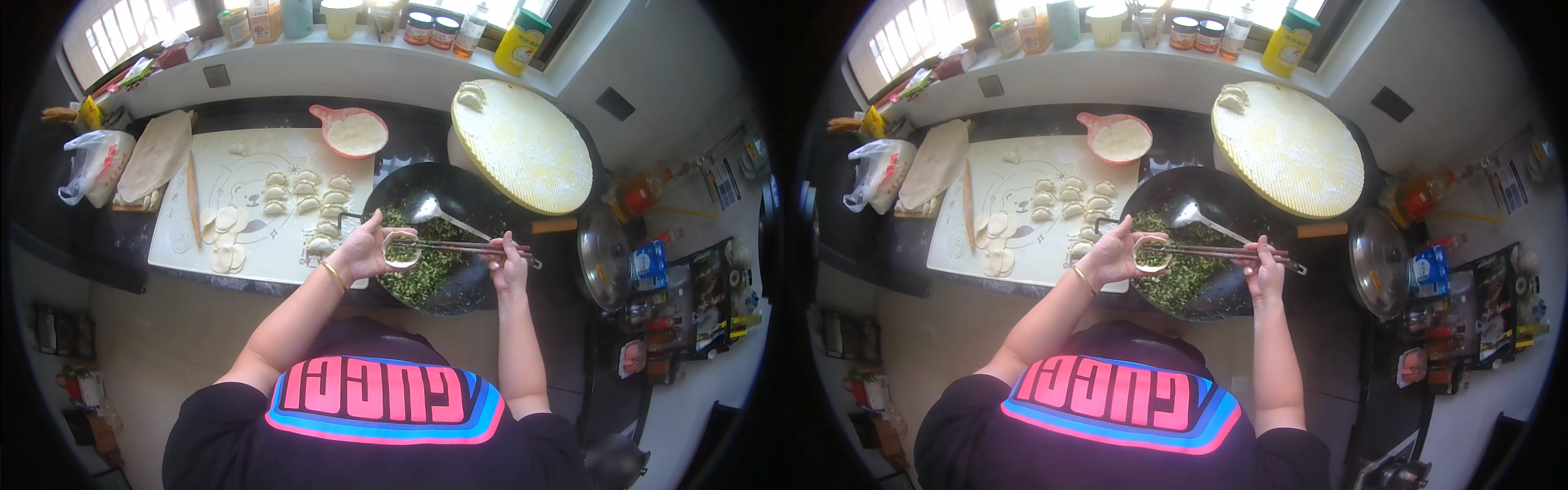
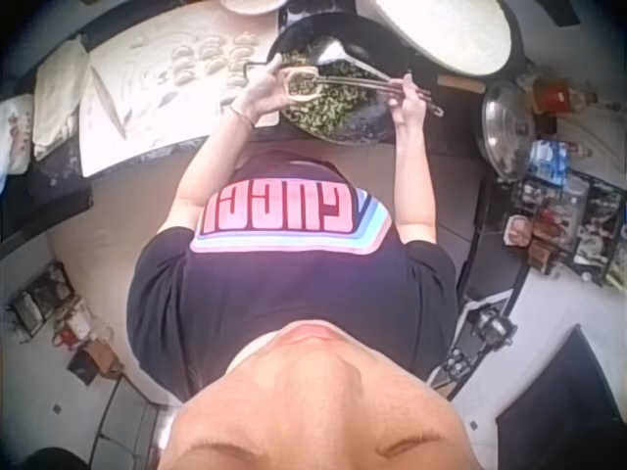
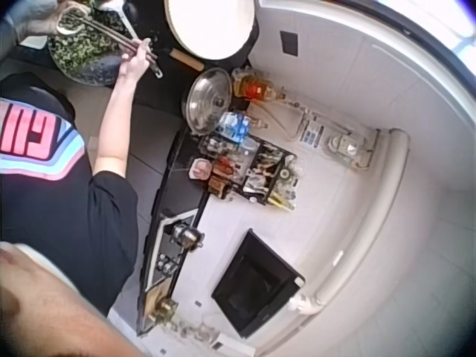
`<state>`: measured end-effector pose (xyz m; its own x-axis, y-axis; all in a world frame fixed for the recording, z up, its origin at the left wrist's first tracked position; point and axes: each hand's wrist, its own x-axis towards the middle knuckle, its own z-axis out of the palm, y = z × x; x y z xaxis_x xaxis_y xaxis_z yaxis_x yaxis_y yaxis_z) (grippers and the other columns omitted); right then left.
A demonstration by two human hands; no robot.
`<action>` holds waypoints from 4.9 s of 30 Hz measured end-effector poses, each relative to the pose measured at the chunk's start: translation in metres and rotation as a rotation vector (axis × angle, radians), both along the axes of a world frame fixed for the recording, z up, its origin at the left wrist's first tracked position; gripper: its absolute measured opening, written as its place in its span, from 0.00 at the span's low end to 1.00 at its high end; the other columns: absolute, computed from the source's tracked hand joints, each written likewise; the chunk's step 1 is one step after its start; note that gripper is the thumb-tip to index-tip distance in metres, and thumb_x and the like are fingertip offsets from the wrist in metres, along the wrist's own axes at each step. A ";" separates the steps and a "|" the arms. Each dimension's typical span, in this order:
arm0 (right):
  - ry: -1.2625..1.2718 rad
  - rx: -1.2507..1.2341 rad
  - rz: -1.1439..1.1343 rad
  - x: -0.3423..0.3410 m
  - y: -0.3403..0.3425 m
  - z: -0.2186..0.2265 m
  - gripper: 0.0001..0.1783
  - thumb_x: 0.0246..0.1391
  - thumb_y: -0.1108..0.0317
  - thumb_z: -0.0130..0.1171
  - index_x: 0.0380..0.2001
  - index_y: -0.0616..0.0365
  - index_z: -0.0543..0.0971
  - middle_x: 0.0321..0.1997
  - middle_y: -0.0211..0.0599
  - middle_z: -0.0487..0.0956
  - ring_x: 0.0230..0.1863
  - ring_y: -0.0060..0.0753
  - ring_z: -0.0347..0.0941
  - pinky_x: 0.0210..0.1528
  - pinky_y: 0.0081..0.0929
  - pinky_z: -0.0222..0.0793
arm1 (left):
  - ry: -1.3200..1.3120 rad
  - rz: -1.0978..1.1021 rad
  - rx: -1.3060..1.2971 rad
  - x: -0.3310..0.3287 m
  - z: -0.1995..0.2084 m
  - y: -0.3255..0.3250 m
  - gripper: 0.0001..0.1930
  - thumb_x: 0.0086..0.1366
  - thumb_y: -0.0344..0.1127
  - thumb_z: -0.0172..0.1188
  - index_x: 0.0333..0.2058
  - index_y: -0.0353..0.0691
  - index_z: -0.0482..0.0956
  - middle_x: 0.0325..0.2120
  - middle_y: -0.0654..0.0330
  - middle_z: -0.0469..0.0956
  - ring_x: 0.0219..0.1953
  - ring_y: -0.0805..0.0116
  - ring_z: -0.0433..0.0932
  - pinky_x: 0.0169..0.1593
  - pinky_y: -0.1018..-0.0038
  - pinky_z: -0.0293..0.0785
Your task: The person prepares dumplings by placing a green vegetable filling onto round dough wrappers using chopsticks. They fold and seal each dumpling by hand, arranging the finished units on a cutting board and a round bamboo tray.
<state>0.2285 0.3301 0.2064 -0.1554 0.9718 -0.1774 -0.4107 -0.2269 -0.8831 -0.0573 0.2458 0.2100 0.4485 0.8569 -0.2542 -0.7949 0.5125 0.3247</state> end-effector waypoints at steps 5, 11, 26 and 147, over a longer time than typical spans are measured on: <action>-0.019 0.030 0.001 -0.003 0.004 0.002 0.17 0.53 0.56 0.56 0.23 0.59 0.76 0.22 0.38 0.77 0.20 0.34 0.76 0.12 0.14 0.58 | -0.002 -0.007 0.010 0.000 0.001 0.000 0.37 0.65 0.61 0.27 0.51 0.28 0.63 0.44 0.49 0.69 0.48 0.55 0.69 0.52 0.52 0.66; 0.015 0.090 0.057 -0.004 0.003 0.006 0.17 0.53 0.55 0.56 0.24 0.59 0.76 0.22 0.38 0.78 0.20 0.33 0.77 0.13 0.14 0.58 | -0.044 -0.009 0.024 -0.003 -0.009 0.000 0.37 0.66 0.60 0.28 0.52 0.27 0.61 0.46 0.48 0.68 0.50 0.53 0.68 0.54 0.51 0.65; -0.058 0.107 0.120 -0.014 -0.001 0.007 0.17 0.55 0.55 0.53 0.25 0.57 0.76 0.22 0.34 0.77 0.20 0.27 0.75 0.12 0.11 0.57 | 0.034 0.014 0.013 -0.007 0.001 -0.002 0.37 0.66 0.59 0.27 0.52 0.26 0.62 0.49 0.45 0.67 0.53 0.52 0.66 0.56 0.51 0.62; -0.685 0.788 -0.030 -0.110 -0.057 0.042 0.02 0.45 0.77 0.59 0.26 0.63 0.79 0.28 0.37 0.76 0.30 0.28 0.73 0.32 0.21 0.68 | 0.679 0.341 0.621 0.014 0.021 -0.012 0.15 0.60 0.30 0.56 0.46 0.34 0.71 0.39 0.59 0.76 0.41 0.74 0.75 0.45 0.77 0.73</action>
<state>0.1182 0.2731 0.2481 -0.2350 0.8523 0.4673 0.2375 0.5165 -0.8227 -0.0430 0.2338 0.2315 0.0776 0.9818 0.1733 -0.4129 -0.1266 0.9020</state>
